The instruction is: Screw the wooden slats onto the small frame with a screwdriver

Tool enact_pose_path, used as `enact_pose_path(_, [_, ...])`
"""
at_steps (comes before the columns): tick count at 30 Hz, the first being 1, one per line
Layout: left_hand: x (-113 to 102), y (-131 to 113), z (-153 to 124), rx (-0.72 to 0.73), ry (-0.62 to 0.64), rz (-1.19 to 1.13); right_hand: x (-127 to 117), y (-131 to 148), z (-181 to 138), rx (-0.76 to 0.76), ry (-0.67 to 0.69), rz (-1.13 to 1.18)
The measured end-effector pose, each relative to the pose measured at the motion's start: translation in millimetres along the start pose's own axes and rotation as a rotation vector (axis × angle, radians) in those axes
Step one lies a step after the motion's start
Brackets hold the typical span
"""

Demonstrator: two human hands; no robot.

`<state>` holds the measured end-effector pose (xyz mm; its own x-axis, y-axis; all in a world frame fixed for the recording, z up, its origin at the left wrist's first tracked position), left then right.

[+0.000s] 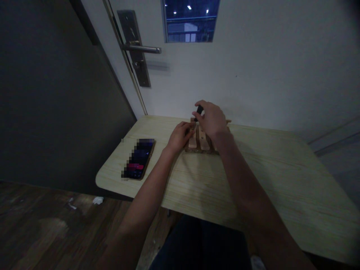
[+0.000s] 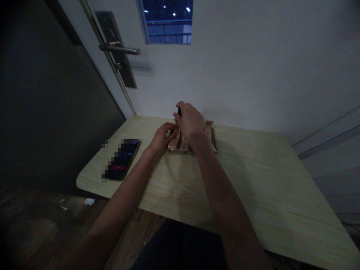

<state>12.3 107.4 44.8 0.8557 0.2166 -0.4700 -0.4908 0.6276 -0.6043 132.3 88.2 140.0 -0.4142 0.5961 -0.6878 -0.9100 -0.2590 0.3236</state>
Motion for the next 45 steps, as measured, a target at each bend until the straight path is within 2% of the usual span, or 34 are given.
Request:
enact_pose_path(4, [-0.7, -0.6, 0.3, 0.004, 0.004, 0.021, 4.9, 5.3, -1.1, -0.065, 0.064, 0.055])
enact_pose_path(8, [-0.6, -1.2, 0.4, 0.000, 0.006, 0.015, 1.9, 8.1, -1.1, -0.051, 0.097, 0.068])
enact_pose_path(14, [0.0, -1.0, 0.6, -0.013, -0.003, -0.004, -4.6, 4.2, -0.2, -0.023, 0.003, 0.041])
enact_pose_path(17, [-0.5, -2.3, 0.7, -0.013, -0.002, -0.004, -2.4, 1.3, -0.7, -0.015, 0.006, -0.029])
enact_pose_path(24, [-1.2, -3.9, 0.9, -0.013, 0.013, 0.019, 0.7, 1.8, -3.4, 0.041, 0.100, -0.021])
enact_pose_path(28, [-0.5, -2.8, 0.4, -0.001, 0.013, 0.022, 3.5, 3.5, -2.6, 0.008, 0.152, 0.025])
enact_pose_path(31, [-0.3, -1.2, 0.1, -0.004, 0.004, 0.015, 2.4, 3.9, -1.4, -0.018, 0.131, 0.050])
enact_pose_path(39, [0.1, -1.0, -0.1, -0.011, 0.004, 0.010, -6.3, -2.3, 0.4, 0.036, -0.012, -0.016])
enact_pose_path(45, [-0.6, -1.6, 0.3, -0.017, 0.001, 0.009, -1.5, 5.9, -0.3, -0.001, 0.025, 0.058])
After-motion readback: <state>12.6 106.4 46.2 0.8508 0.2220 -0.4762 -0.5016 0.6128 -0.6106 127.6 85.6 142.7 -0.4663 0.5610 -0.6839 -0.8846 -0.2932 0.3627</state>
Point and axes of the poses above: each hand's wrist, its own z-axis towards the middle knuckle, its own x-axis out of the palm, y = z × x, the point moved 6 cm from there along z, towards the middle knuckle, and after that the axes turned 12 degrees about -y, right-handed, at the moved point
